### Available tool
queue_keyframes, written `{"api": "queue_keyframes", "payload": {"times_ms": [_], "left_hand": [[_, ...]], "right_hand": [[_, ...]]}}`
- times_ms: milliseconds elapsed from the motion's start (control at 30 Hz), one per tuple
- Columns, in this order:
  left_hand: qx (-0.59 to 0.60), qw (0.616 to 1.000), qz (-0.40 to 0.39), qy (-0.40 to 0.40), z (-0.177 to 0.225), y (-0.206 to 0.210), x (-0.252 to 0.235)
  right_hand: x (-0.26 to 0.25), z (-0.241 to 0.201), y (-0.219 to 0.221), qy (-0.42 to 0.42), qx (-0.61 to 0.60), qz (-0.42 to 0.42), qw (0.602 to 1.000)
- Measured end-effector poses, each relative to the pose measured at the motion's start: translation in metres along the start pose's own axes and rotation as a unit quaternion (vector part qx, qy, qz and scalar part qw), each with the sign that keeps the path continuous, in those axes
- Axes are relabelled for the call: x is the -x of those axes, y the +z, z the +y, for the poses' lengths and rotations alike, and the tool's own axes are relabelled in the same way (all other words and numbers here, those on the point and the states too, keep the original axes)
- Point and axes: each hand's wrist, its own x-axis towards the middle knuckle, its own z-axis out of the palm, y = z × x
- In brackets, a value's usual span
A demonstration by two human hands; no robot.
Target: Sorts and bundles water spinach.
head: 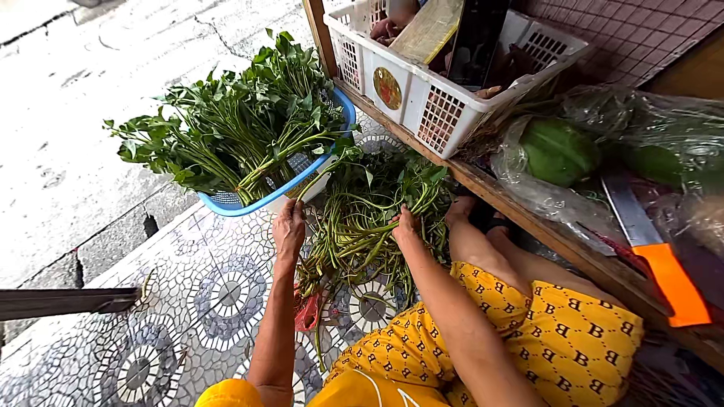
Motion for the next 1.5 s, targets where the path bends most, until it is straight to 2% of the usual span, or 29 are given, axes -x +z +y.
{"api": "queue_keyframes", "payload": {"times_ms": [167, 333, 500, 667, 833, 933, 1000, 1067, 1167, 1300, 1433, 1467, 1500], "left_hand": [[0.084, 0.994, -0.06, -0.027, -0.011, 0.036, 0.011], [0.113, 0.991, -0.073, -0.016, -0.003, 0.068, 0.012], [0.078, 0.99, -0.116, 0.004, -0.004, 0.079, 0.011], [0.002, 0.992, -0.124, 0.033, -0.006, 0.077, 0.013], [-0.036, 0.979, -0.198, 0.018, 0.001, 0.075, 0.006], [0.032, 0.975, -0.22, 0.024, 0.008, 0.067, 0.005], [0.11, 0.967, -0.229, 0.016, 0.016, 0.066, 0.008], [0.148, 0.955, -0.258, 0.006, 0.022, 0.075, 0.011], [0.108, 0.948, -0.3, 0.025, 0.022, 0.105, 0.014], [0.03, 0.945, -0.317, 0.074, 0.026, 0.137, 0.024], [0.041, 0.908, -0.411, 0.071, 0.021, 0.149, 0.011], [0.034, 0.914, -0.401, 0.056, 0.016, 0.152, 0.0], [0.012, 0.935, -0.352, 0.051, 0.008, 0.159, -0.012]], "right_hand": [[0.014, 0.005, 0.002, -0.004, 0.0, -0.024, 1.0], [0.023, 0.01, 0.002, 0.017, -0.007, -0.066, 0.998], [0.014, 0.014, -0.003, 0.004, -0.017, -0.106, 0.994], [0.015, 0.015, -0.003, 0.022, 0.04, -0.068, 0.997], [0.015, 0.016, -0.004, -0.011, 0.139, -0.05, 0.989], [0.014, 0.014, -0.008, -0.035, 0.198, -0.031, 0.979], [0.012, 0.015, -0.009, -0.032, 0.172, -0.04, 0.984], [0.009, 0.018, -0.007, -0.01, 0.113, -0.083, 0.99], [0.009, 0.021, -0.005, 0.006, 0.082, -0.173, 0.981], [0.004, 0.016, -0.014, -0.009, 0.148, -0.209, 0.967], [-0.01, 0.004, -0.025, -0.008, 0.202, -0.171, 0.964], [-0.011, -0.001, -0.026, -0.007, 0.208, -0.162, 0.965], [-0.01, -0.005, -0.027, 0.001, 0.207, -0.158, 0.966]]}}
